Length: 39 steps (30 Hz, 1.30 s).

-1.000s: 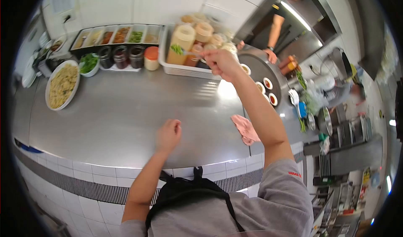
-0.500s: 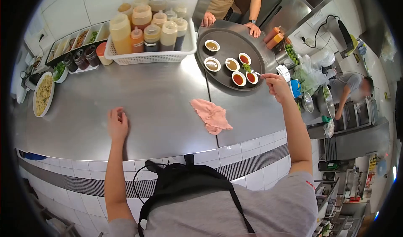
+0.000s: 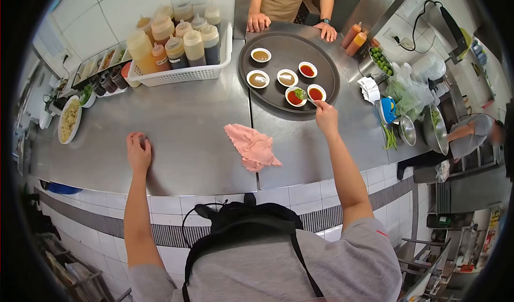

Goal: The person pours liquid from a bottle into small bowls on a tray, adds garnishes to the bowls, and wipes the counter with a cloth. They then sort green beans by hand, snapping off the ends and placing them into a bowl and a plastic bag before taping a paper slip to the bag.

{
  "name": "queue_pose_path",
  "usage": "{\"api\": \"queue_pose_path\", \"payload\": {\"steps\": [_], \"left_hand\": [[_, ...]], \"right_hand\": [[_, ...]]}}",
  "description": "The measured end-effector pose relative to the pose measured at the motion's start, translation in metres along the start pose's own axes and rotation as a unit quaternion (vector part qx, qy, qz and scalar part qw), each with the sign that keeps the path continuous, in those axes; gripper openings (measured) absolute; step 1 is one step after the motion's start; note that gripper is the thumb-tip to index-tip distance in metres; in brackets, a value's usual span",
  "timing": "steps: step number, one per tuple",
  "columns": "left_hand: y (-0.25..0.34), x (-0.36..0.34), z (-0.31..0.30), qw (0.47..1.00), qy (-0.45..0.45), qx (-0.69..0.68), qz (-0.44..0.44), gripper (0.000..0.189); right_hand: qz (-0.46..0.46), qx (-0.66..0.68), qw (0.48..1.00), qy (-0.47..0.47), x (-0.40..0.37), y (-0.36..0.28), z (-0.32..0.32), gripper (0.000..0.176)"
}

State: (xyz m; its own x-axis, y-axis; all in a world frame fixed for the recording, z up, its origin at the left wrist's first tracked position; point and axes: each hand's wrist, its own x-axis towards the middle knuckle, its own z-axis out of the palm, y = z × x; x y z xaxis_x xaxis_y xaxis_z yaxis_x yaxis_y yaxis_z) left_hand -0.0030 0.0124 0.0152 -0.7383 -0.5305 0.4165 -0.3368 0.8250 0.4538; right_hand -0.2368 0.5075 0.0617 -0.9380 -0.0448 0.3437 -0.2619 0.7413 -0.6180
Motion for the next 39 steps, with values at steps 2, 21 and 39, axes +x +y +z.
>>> {"api": "queue_pose_path", "payload": {"steps": [2, 21, 39], "left_hand": [[-0.003, 0.0, 0.002, 1.0, -0.002, 0.008, 0.005, 0.019], [0.105, -0.025, 0.054, 0.988, 0.02, -0.071, 0.134, 0.022], [0.229, -0.071, 0.096, 0.962, -0.059, -0.203, 0.174, 0.018]], "right_hand": [[0.003, 0.009, 1.0, -0.003, -0.001, 0.001, 0.0, 0.022], [0.064, -0.01, 0.998, 0.02, 0.026, 0.043, -0.033, 0.023], [0.22, 0.193, 0.955, -0.051, 0.083, 0.072, -0.024, 0.025]]}}
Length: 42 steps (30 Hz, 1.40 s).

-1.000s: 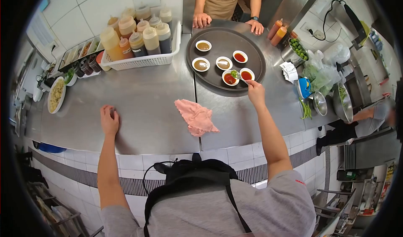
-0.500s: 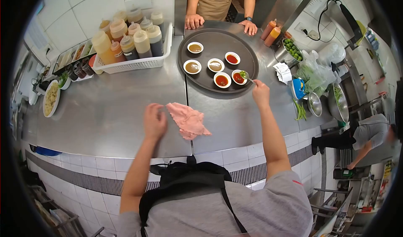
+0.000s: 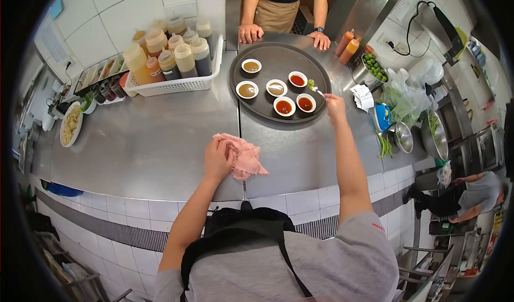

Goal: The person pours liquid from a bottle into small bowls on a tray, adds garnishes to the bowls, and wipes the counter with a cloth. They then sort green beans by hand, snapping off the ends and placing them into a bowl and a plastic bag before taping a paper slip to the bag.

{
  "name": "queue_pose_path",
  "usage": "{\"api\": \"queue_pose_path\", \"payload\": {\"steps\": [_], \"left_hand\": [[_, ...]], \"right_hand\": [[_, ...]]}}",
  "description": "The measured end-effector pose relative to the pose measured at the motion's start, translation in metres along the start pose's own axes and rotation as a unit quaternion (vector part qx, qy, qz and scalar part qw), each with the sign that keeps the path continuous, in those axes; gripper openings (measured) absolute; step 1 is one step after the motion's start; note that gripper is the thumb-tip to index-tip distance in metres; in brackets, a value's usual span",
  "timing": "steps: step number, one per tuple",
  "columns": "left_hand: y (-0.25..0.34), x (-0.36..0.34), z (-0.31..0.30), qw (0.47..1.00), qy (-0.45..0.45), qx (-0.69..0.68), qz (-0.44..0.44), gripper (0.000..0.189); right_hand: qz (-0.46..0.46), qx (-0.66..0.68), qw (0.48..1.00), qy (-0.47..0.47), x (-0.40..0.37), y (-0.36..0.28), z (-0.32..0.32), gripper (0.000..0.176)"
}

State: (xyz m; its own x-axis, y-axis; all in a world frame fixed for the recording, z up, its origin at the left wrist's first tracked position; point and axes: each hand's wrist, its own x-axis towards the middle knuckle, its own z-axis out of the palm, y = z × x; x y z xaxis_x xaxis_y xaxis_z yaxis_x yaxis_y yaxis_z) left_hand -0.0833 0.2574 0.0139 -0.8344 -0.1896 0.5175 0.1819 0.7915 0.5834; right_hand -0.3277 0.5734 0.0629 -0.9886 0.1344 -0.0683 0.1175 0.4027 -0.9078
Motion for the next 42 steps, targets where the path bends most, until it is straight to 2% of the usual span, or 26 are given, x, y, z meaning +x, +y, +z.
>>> {"api": "queue_pose_path", "payload": {"steps": [2, 3, 5, 6, 8, 12, 13, 14, 16, 20, 21, 22, 23, 24, 25, 28, 30, 32, 33, 34, 35, 36, 38, 40, 41, 42], "left_hand": [[0.0, 0.001, 0.0, 1.0, 0.008, 0.01, 0.004, 0.016], [0.0, 0.002, 0.0, 1.0, 0.004, 0.005, 0.006, 0.016], [-0.001, 0.002, -0.001, 1.0, 0.003, 0.002, 0.005, 0.015], [0.001, 0.002, -0.003, 1.0, 0.001, -0.002, 0.007, 0.015], [0.0, 0.002, -0.004, 1.0, -0.001, -0.005, 0.007, 0.015], [-0.001, 0.0, -0.001, 1.0, -0.017, -0.014, -0.015, 0.017], [-0.001, 0.0, -0.001, 0.999, -0.022, -0.013, -0.021, 0.017], [-0.002, 0.001, -0.001, 0.999, -0.021, -0.013, -0.022, 0.017], [-0.002, -0.001, 0.0, 0.999, -0.028, -0.014, -0.026, 0.018], [-0.004, -0.002, 0.002, 1.0, -0.017, 0.0, -0.007, 0.018], [-0.004, -0.001, 0.001, 1.0, -0.02, -0.002, -0.007, 0.018], [-0.004, -0.001, 0.001, 1.0, -0.023, -0.004, -0.007, 0.018], [-0.004, 0.0, 0.001, 1.0, -0.023, -0.005, -0.007, 0.018], [-0.004, 0.0, 0.001, 1.0, -0.021, 0.0, -0.005, 0.017], [-0.004, 0.0, 0.0, 1.0, -0.02, 0.004, -0.004, 0.017], [-0.004, -0.002, 0.002, 1.0, -0.02, -0.013, -0.018, 0.018], [-0.006, -0.002, 0.003, 0.999, -0.019, -0.019, -0.022, 0.017], [-0.006, -0.002, 0.004, 0.999, -0.018, -0.025, -0.029, 0.017], [-0.005, -0.002, 0.003, 1.0, -0.011, -0.016, -0.019, 0.017], [-0.005, -0.002, 0.004, 1.0, -0.005, -0.008, -0.008, 0.017], [-0.005, -0.001, 0.005, 1.0, -0.007, -0.01, -0.007, 0.017], [-0.007, -0.001, 0.005, 1.0, -0.009, -0.013, -0.006, 0.017], [-0.007, -0.001, 0.007, 1.0, -0.012, -0.016, -0.002, 0.017], [-0.005, -0.001, 0.003, 1.0, -0.015, -0.012, -0.004, 0.018], [-0.005, -0.003, 0.003, 1.0, -0.018, -0.012, -0.005, 0.018], [-0.005, -0.003, 0.003, 1.0, -0.019, -0.01, -0.007, 0.017]], "right_hand": [[-0.012, 0.02, 1.0, -0.001, 0.017, -0.015, 0.013, 0.026], [-0.084, -0.055, 0.994, 0.052, 0.022, -0.025, 0.021, 0.026], [-0.224, -0.189, 0.947, 0.131, 0.022, -0.035, 0.036, 0.027], [-0.225, -0.189, 0.947, 0.127, 0.027, -0.031, 0.041, 0.027], [-0.283, -0.282, 0.908, 0.127, 0.042, -0.016, 0.052, 0.028], [-0.263, -0.263, 0.918, 0.133, 0.044, -0.015, 0.054, 0.028], [-0.227, -0.274, 0.928, 0.106, 0.041, -0.018, 0.05, 0.031], [-0.228, -0.275, 0.928, 0.105, 0.04, -0.018, 0.05, 0.031], [-0.286, -0.303, 0.898, 0.14, 0.042, -0.008, 0.049, 0.027], [-0.322, -0.281, 0.888, 0.168, 0.045, -0.003, 0.049, 0.025], [-0.192, -0.166, 0.959, 0.124, 0.048, -0.005, 0.049, 0.025], [-0.054, -0.045, 0.995, 0.074, 0.049, -0.006, 0.049, 0.025], [-0.055, -0.045, 0.995, 0.075, 0.049, -0.007, 0.047, 0.025], [0.034, 0.077, 0.996, 0.031, 0.048, -0.01, 0.044, 0.025], [0.122, 0.198, 0.973, -0.015, 0.046, -0.014, 0.041, 0.025], [0.116, 0.255, 0.959, -0.045, 0.033, -0.022, 0.025, 0.027], [0.109, 0.241, 0.963, -0.055, 0.007, -0.031, 0.008, 0.027], [-0.04, 0.049, 0.998, -0.002, -0.017, -0.03, -0.001, 0.029], [-0.157, -0.069, 0.985, 0.028, -0.017, -0.01, -0.006, 0.028], [-0.153, -0.071, 0.985, 0.028, -0.034, -0.007, -0.007, 0.028], [-0.258, -0.209, 0.94, 0.079, -0.053, -0.003, -0.005, 0.026], [-0.355, -0.34, 0.861, 0.127, -0.068, -0.002, -0.003, 0.023], [-0.321, -0.356, 0.872, 0.1, -0.067, 0.016, -0.003, 0.025], [-0.394, -0.274, 0.864, 0.155, -0.055, 0.034, -0.004, 0.029], [-0.392, -0.274, 0.865, 0.154, -0.053, 0.038, -0.006, 0.029], [-0.187, -0.081, 0.977, 0.068, -0.053, 0.033, -0.009, 0.027]]}}
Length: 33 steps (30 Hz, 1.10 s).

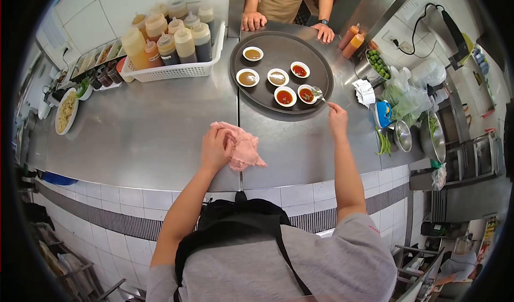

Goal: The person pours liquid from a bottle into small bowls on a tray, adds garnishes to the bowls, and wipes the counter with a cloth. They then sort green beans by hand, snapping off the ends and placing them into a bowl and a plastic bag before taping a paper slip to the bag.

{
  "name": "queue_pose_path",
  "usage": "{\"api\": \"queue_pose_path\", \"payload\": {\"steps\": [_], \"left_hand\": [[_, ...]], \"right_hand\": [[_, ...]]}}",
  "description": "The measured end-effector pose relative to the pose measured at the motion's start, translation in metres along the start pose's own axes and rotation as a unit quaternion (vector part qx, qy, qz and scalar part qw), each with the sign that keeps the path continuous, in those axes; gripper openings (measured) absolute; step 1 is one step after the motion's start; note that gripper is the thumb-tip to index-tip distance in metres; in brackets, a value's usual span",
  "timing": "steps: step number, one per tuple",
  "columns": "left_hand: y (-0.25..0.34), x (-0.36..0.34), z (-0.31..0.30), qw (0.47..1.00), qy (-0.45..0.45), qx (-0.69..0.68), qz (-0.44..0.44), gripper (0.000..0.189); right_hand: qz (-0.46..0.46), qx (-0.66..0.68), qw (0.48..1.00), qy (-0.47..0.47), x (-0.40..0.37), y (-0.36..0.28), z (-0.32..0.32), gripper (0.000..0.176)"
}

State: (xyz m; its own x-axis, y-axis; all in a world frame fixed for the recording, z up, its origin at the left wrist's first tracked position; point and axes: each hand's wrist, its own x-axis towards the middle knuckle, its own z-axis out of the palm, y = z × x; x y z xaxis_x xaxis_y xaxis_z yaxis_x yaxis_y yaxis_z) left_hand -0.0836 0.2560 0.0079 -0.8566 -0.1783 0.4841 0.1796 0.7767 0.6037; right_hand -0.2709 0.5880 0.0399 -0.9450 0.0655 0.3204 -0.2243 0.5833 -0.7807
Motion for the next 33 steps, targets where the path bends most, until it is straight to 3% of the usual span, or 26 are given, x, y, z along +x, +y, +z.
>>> {"api": "queue_pose_path", "payload": {"steps": [1, 2, 4, 5, 8, 9, 10, 11, 12, 14, 15, 18, 19, 20, 22, 23, 24, 26, 28, 30, 33], "left_hand": [[0.0, 0.001, 0.001, 1.0, 0.0, 0.001, -0.002, 0.017], [0.0, 0.001, 0.001, 1.0, 0.0, 0.0, -0.001, 0.017], [0.001, 0.001, 0.0, 1.0, 0.002, 0.015, 0.006, 0.016], [0.001, 0.001, -0.001, 1.0, 0.004, 0.015, 0.005, 0.016], [0.003, 0.003, -0.003, 1.0, -0.003, 0.023, 0.006, 0.016], [0.003, 0.003, -0.003, 0.999, -0.001, 0.031, 0.01, 0.016], [0.003, 0.003, -0.003, 0.999, 0.002, 0.039, 0.013, 0.016], [0.003, 0.003, -0.004, 0.999, 0.006, 0.041, 0.012, 0.016], [0.003, 0.003, -0.004, 0.999, 0.009, 0.033, 0.013, 0.016], [0.002, 0.001, -0.005, 1.0, 0.015, 0.025, 0.01, 0.017], [0.002, 0.001, -0.005, 1.0, 0.016, 0.013, 0.01, 0.016], [0.005, -0.002, -0.007, 1.0, 0.017, -0.003, -0.004, 0.017], [0.005, 0.002, -0.007, 1.0, 0.015, -0.007, -0.009, 0.017], [0.005, 0.004, -0.007, 1.0, 0.018, -0.007, -0.011, 0.017], [0.004, 0.002, -0.006, 1.0, 0.024, -0.007, -0.004, 0.017], [0.003, 0.001, -0.005, 1.0, 0.023, -0.008, -0.006, 0.017], [0.002, 0.002, -0.005, 1.0, 0.028, -0.002, 0.002, 0.017], [0.001, 0.001, -0.004, 0.999, 0.031, 0.004, 0.006, 0.017], [0.002, 0.001, -0.004, 1.0, 0.021, -0.009, -0.004, 0.019], [0.001, -0.003, -0.003, 1.0, 0.016, -0.007, 0.005, 0.02], [0.0, 0.003, -0.005, 1.0, 0.021, -0.005, 0.008, 0.021]], "right_hand": [[0.225, 0.2, 0.951, -0.071, 0.004, -0.004, -0.003, 0.025], [0.225, 0.199, 0.951, -0.071, 0.009, -0.008, -0.004, 0.025], [0.315, 0.382, 0.861, -0.113, 0.023, -0.014, -0.001, 0.024], [0.314, 0.382, 0.862, -0.114, 0.035, -0.016, 0.003, 0.024], [0.273, 0.389, 0.868, -0.148, 0.082, -0.014, 0.026, 0.027], [0.142, 0.184, 0.969, -0.08, 0.094, -0.02, 0.039, 0.03], [0.001, -0.034, 0.999, -0.005, 0.101, -0.024, 0.049, 0.033], [-0.217, -0.192, 0.954, 0.081, 0.101, -0.025, 0.055, 0.034], [-0.221, -0.189, 0.954, 0.08, 0.096, -0.03, 0.059, 0.034], [-0.234, -0.354, 0.905, -0.041, 0.081, -0.039, 0.066, 0.028], [-0.201, -0.363, 0.908, -0.065, 0.077, -0.049, 0.065, 0.022], [-0.185, -0.346, 0.919, -0.044, 0.08, -0.043, 0.067, 0.026], [-0.196, -0.317, 0.927, 0.032, 0.083, -0.035, 0.069, 0.027], [-0.199, -0.317, 0.927, 0.031, 0.091, -0.028, 0.066, 0.027], [-0.017, -0.041, 0.999, -0.005, 0.09, -0.037, 0.059, 0.027], [0.049, 0.054, 0.997, -0.031, 0.08, -0.046, 0.052, 0.026], [0.049, 0.053, 0.997, -0.032, 0.063, -0.063, 0.043, 0.026], [-0.117, -0.091, 0.989, -0.016, 0.024, -0.084, 0.029, 0.027], [-0.236, -0.228, 0.944, 0.035, -0.022, -0.102, 0.025, 0.034], [-0.257, -0.297, 0.919, -0.041, -0.048, -0.072, 0.042, 0.042], [-0.258, -0.294, 0.919, -0.046, -0.05, -0.06, 0.048, 0.045]]}}
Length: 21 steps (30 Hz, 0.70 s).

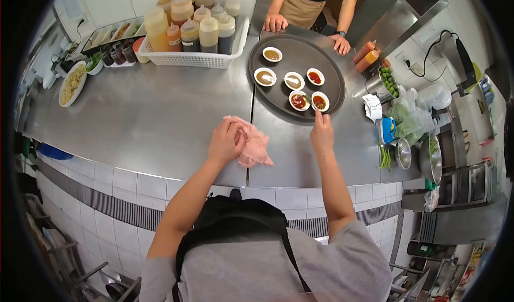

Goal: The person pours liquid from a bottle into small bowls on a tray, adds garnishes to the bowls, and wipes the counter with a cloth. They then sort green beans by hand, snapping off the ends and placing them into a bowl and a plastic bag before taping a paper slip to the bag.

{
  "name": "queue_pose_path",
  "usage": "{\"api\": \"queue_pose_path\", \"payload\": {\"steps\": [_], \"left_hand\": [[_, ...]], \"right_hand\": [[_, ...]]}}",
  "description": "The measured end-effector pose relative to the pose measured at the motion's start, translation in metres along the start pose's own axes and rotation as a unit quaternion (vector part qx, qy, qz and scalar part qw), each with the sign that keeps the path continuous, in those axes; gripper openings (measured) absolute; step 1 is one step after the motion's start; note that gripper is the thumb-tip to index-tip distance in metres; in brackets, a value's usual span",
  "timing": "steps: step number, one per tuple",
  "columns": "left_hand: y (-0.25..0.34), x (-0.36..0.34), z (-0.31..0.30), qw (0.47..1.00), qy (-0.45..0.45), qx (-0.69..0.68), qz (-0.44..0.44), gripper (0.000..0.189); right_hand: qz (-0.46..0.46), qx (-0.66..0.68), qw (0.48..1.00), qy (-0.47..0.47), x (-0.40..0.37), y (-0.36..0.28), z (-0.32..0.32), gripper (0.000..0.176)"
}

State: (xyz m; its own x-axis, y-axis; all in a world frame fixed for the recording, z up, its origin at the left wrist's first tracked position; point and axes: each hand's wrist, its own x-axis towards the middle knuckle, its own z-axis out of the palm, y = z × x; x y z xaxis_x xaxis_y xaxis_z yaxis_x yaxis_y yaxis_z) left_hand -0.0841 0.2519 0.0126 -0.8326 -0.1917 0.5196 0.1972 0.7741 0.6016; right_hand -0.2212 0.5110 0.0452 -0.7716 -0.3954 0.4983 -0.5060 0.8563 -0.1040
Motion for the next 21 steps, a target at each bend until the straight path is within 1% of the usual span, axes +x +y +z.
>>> {"api": "queue_pose_path", "payload": {"steps": [1, 2, 3, 5, 6, 7, 9, 11, 12, 14, 16, 17, 18, 19, 20, 21], "left_hand": [[0.002, -0.004, 0.0, 1.0, -0.006, -0.007, -0.012, 0.022], [0.002, -0.004, 0.0, 1.0, -0.006, -0.008, -0.012, 0.022], [0.001, -0.002, 0.0, 1.0, -0.006, -0.008, -0.001, 0.021], [-0.001, -0.004, -0.003, 1.0, 0.008, 0.002, -0.003, 0.021], [0.0, -0.005, -0.002, 0.999, 0.031, -0.04, -0.015, 0.021], [-0.002, -0.005, -0.004, 0.995, 0.061, -0.077, -0.026, 0.021], [-0.007, -0.009, -0.013, 0.98, 0.083, -0.159, -0.08, 0.02], [-0.004, -0.016, -0.042, 0.975, 0.06, -0.155, -0.145, 0.019], [-0.007, -0.024, -0.058, 0.975, 0.085, -0.138, -0.15, 0.019], [-0.02, -0.038, -0.093, 0.981, 0.09, -0.125, -0.122, 0.02], [-0.043, -0.055, -0.131, 0.98, 0.118, -0.086, -0.132, 0.021], [-0.056, -0.064, -0.152, 0.979, 0.129, -0.062, -0.142, 0.022], [-0.069, -0.071, -0.174, 0.979, 0.137, -0.052, -0.143, 0.022], [-0.081, -0.077, -0.196, 0.976, 0.151, 0.019, -0.155, 0.021], [-0.093, -0.083, -0.215, 0.968, 0.163, 0.088, -0.169, 0.021], [-0.107, -0.089, -0.23, 0.966, 0.166, 0.095, -0.171, 0.021]], "right_hand": [[0.011, -0.003, 1.0, -0.008, -0.005, 0.0, -0.001, 0.046], [-0.003, 0.007, 0.999, 0.036, -0.004, 0.003, -0.003, 0.038], [-0.005, 0.006, 0.999, 0.036, -0.001, 0.006, -0.005, 0.038], [0.026, 0.102, 0.984, 0.146, 0.012, 0.01, -0.007, 0.031], [0.216, 0.359, 0.904, 0.082, 0.02, 0.002, -0.017, 0.029], [0.379, 0.574, 0.726, -0.008, 0.023, -0.008, -0.03, 0.027], [0.388, 0.703, 0.594, -0.045, 0.026, -0.024, -0.034, 0.027], [0.398, 0.726, 0.555, -0.081, 0.036, -0.053, -0.023, 0.027], [0.379, 0.736, 0.552, -0.102, 0.047, -0.075, -0.019, 0.027], [0.316, 0.751, 0.544, -0.198, 0.065, -0.133, -0.016, 0.029], [0.273, 0.77, 0.509, -0.272, 0.092, -0.202, -0.01, 0.031], [0.235, 0.776, 0.499, -0.306, 0.107, -0.238, -0.003, 0.031], [0.213, 0.776, 0.495, -0.327, 0.124, -0.277, 0.005, 0.031], [0.192, 0.776, 0.498, -0.335, 0.143, -0.319, 0.014, 0.032], [0.18, 0.788, 0.481, -0.338, 0.166, -0.359, 0.031, 0.026], [0.176, 0.793, 0.487, -0.321, 0.192, -0.398, 0.048, 0.022]]}}
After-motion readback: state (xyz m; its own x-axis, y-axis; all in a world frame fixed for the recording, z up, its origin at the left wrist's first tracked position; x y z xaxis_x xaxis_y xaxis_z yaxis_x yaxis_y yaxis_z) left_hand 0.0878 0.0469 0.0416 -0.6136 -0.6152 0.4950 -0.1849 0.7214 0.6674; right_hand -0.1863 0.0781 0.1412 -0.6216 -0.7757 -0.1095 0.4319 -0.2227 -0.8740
